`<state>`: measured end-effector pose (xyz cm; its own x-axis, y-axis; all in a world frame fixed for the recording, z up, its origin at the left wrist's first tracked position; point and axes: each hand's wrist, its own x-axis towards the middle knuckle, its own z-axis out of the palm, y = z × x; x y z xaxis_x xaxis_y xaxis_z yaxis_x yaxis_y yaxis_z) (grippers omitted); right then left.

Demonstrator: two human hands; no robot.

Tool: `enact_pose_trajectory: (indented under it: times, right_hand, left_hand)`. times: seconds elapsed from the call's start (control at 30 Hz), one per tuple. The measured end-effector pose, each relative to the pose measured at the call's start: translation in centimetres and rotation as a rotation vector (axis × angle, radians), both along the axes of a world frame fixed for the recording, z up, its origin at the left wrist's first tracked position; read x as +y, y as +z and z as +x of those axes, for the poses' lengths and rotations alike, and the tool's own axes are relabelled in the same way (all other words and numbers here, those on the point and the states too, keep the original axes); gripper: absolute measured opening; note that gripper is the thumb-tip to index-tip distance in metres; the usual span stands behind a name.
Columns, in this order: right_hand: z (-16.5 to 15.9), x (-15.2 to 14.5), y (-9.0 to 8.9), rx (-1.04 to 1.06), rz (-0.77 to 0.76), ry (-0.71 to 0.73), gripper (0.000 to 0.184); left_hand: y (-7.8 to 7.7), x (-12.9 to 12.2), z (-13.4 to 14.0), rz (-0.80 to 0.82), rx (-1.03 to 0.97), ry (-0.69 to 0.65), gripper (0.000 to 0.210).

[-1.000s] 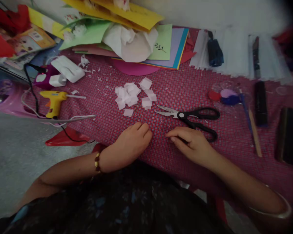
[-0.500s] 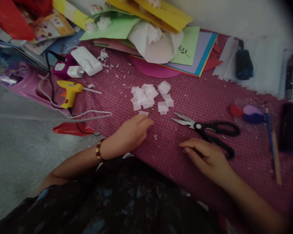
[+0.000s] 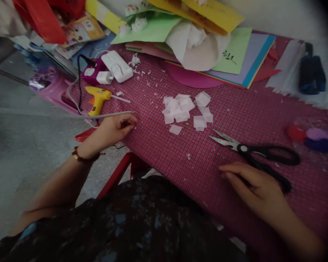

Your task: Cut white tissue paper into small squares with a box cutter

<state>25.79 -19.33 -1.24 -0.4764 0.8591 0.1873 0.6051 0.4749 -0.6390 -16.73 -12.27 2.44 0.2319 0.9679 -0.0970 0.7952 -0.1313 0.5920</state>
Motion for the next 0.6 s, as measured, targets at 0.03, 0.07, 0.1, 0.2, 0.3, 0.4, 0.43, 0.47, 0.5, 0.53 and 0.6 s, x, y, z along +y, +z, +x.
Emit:
enact_pose_trajectory:
  times: [0.03,0.07,0.1,0.2,0.3,0.4,0.43,0.47,0.5,0.53,0.6]
  right_hand:
    - [0.0,0.0,0.0,-0.004,-0.001,-0.006,0.017]
    - [0.0,0.0,-0.1,-0.004,0.000,-0.012,0.017]
    - [0.1,-0.1,-0.1,-0.004,-0.004,-0.017,0.017]
    - [0.0,-0.1,-0.1,0.009,-0.025,-0.029,0.017]
    - [-0.1,-0.1,0.1,0.024,-0.070,-0.042,0.018]
    - [-0.2,-0.1,0.2,0.029,-0.105,-0.051,0.020]
    - [-0.2,-0.1,0.2,0.028,-0.108,-0.050,0.020]
    - [-0.2,-0.1,0.1,0.028,-0.106,-0.051,0.019]
    - [-0.2,-0.1,0.1,0.029,-0.102,-0.050,0.019]
    - [-0.1,-0.1,0.0,0.030,-0.097,-0.048,0.018]
    - [0.0,-0.1,0.0,0.029,-0.091,-0.046,0.018]
  left_hand:
    - [0.1,-0.1,0.1,0.019,0.033,-0.024,0.015]
    - [0.2,-0.2,0.2,0.039,0.079,-0.056,0.017]
    - [0.4,-0.3,0.3,0.067,0.134,-0.092,0.019]
    - [0.5,-0.3,0.8,0.153,0.297,-0.211,0.027]
    - [0.1,-0.3,1.5,0.188,0.399,-0.265,0.034]
    - [-0.7,-0.7,2.0,0.220,0.431,-0.225,0.046]
    - [-1.0,-0.9,2.1,0.248,0.421,-0.183,0.051]
    - [-1.3,-1.1,2.1,0.283,0.405,-0.123,0.055]
    - [-1.5,-1.4,2.0,0.318,0.386,-0.051,0.057]
    - [-1.7,-1.7,1.9,0.350,0.371,0.020,0.055]
    - [-1.7,-2.3,1.6,0.375,0.354,0.096,0.041]
